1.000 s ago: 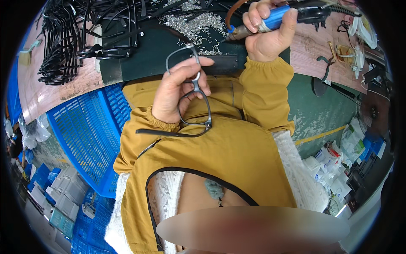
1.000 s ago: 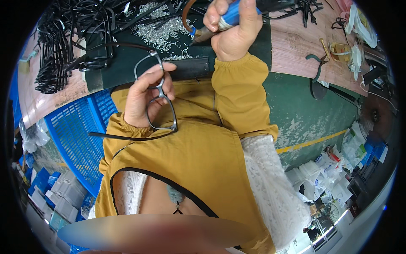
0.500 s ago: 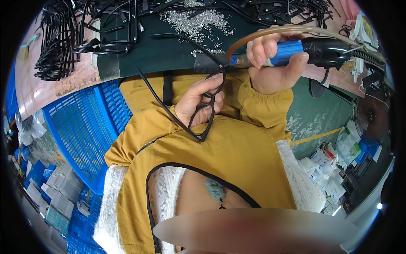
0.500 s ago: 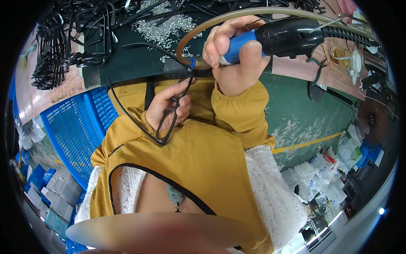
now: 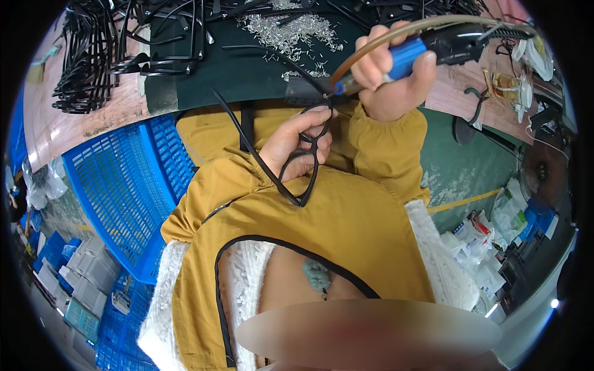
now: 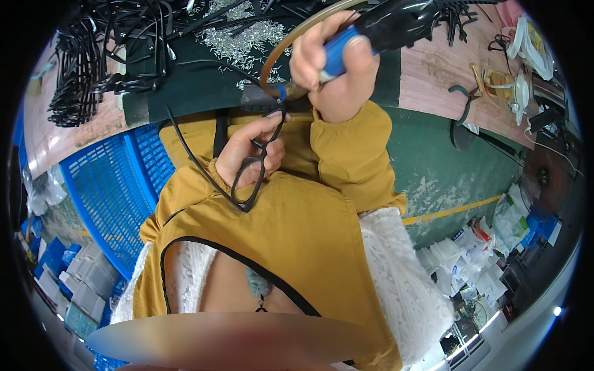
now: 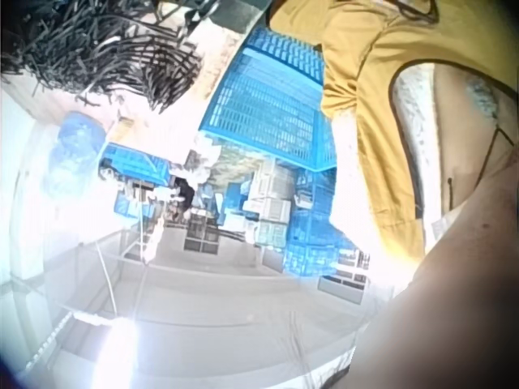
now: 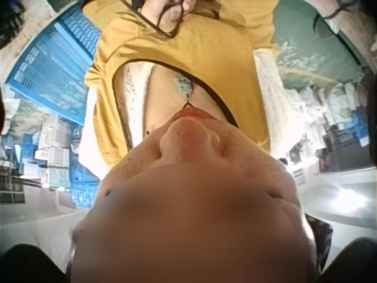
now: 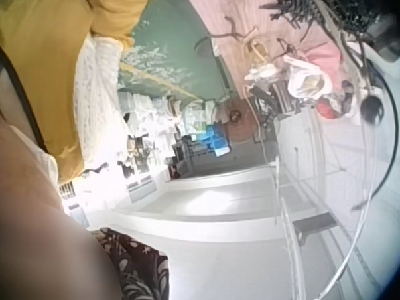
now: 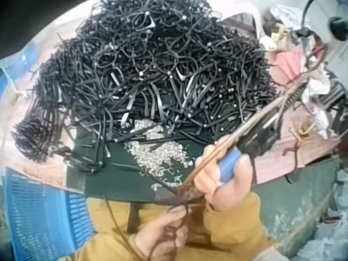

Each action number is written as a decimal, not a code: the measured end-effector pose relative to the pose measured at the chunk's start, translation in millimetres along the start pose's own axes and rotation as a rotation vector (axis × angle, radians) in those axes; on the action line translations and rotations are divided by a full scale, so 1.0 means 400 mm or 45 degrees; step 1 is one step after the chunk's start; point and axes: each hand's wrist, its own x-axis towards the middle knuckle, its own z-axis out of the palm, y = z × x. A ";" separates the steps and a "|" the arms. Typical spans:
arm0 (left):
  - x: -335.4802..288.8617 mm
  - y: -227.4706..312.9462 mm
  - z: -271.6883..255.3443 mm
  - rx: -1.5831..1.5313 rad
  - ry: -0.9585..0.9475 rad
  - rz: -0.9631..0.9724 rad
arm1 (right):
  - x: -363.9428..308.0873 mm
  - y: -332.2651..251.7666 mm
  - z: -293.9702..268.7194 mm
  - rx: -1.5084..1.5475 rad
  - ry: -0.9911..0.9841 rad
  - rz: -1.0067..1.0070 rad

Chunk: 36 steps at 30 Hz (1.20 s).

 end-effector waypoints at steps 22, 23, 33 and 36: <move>-0.056 -0.015 -0.053 1.436 0.006 1.605 | 0.047 0.010 -0.014 -0.008 0.016 -0.021; -0.049 -0.014 -0.057 1.441 0.023 1.661 | 0.052 0.018 -0.024 -0.046 0.013 -0.017; 0.010 -0.024 -0.086 1.253 -0.016 1.909 | 0.079 0.031 -0.021 -0.034 0.009 0.106; 0.021 -0.030 -0.089 1.157 -0.049 1.930 | 0.071 0.037 -0.025 0.228 -0.050 0.159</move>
